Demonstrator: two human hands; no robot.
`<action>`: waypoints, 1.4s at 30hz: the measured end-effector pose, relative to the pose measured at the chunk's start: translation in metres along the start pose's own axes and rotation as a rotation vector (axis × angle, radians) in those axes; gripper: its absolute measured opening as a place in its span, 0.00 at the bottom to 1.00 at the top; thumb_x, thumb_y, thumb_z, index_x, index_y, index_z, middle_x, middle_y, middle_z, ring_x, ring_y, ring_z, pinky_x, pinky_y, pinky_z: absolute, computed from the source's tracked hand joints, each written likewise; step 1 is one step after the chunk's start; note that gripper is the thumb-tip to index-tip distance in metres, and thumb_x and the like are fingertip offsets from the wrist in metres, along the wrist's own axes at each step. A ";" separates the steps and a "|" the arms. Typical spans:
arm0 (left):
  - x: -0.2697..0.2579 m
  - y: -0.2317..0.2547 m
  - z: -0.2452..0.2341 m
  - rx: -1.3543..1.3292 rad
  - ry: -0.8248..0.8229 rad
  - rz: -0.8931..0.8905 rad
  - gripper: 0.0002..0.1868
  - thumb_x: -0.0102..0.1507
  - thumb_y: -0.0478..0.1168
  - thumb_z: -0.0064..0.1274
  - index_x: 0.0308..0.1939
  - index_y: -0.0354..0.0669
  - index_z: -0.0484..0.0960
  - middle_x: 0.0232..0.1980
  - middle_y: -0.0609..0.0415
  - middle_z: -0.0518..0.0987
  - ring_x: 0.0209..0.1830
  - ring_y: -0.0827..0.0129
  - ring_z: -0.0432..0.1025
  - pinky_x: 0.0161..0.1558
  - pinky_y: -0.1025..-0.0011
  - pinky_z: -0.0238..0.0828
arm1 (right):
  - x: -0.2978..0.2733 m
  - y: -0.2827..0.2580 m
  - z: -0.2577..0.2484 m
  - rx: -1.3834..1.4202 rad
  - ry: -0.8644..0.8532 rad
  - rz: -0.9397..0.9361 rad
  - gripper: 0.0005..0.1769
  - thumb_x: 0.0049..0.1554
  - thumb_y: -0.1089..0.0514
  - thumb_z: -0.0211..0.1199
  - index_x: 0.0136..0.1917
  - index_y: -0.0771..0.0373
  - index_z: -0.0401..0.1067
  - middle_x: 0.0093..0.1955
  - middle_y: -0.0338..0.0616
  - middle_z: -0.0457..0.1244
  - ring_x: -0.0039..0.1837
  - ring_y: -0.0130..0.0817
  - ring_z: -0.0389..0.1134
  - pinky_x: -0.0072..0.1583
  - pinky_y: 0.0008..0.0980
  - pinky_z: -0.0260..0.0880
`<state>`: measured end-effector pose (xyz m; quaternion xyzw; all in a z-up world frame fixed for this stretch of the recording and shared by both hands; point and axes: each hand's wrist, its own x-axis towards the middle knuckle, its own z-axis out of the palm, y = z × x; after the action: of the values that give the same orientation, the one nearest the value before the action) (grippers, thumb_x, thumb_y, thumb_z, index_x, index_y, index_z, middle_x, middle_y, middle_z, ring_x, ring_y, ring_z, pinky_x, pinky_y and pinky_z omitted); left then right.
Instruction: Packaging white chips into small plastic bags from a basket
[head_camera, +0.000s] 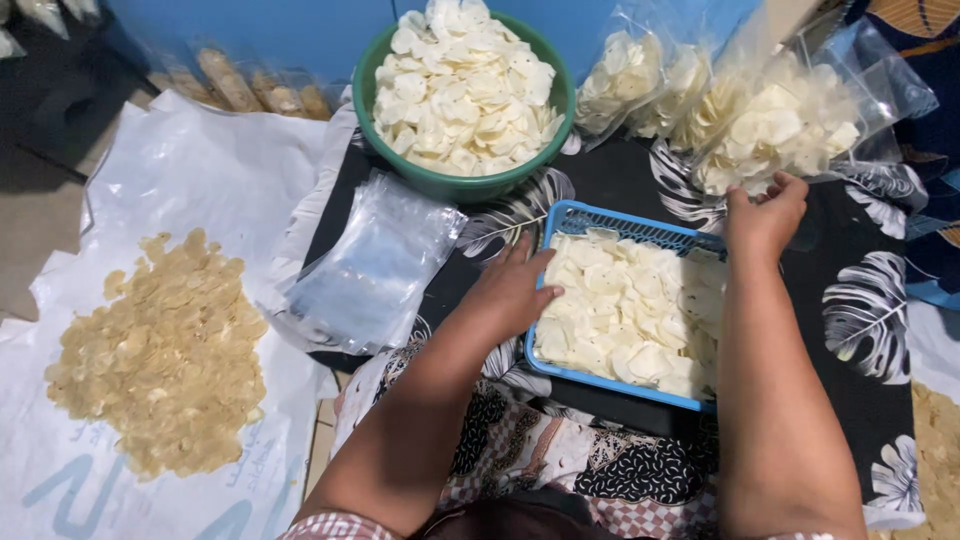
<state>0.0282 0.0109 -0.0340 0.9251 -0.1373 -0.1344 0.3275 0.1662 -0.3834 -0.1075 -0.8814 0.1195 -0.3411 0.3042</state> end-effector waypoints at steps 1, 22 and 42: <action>0.002 -0.012 -0.003 0.000 0.008 -0.012 0.33 0.65 0.51 0.52 0.73 0.47 0.66 0.80 0.34 0.50 0.78 0.39 0.50 0.71 0.48 0.51 | -0.013 -0.014 -0.010 0.010 -0.009 -0.006 0.31 0.55 0.62 0.77 0.64 0.71 0.63 0.55 0.58 0.61 0.50 0.43 0.66 0.52 0.40 0.70; 0.029 -0.166 -0.011 0.046 0.249 -0.522 0.39 0.68 0.45 0.47 0.77 0.26 0.52 0.73 0.20 0.60 0.72 0.29 0.60 0.69 0.39 0.54 | -0.130 -0.179 -0.136 0.361 -0.492 0.088 0.10 0.62 0.60 0.61 0.56 0.62 0.79 0.52 0.52 0.69 0.51 0.41 0.76 0.49 0.37 0.75; -0.028 0.085 -0.016 0.304 0.946 0.973 0.17 0.72 0.37 0.42 0.55 0.61 0.85 0.62 0.62 0.81 0.62 0.62 0.77 0.61 0.65 0.74 | -0.133 -0.188 -0.142 1.206 -0.525 0.457 0.15 0.63 0.63 0.59 0.61 0.71 0.74 0.55 0.56 0.72 0.55 0.42 0.76 0.54 0.43 0.80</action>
<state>-0.0064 -0.0343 0.0369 0.7533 -0.3960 0.4659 0.2421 -0.0269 -0.2443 0.0208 -0.5647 0.0141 -0.0508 0.8236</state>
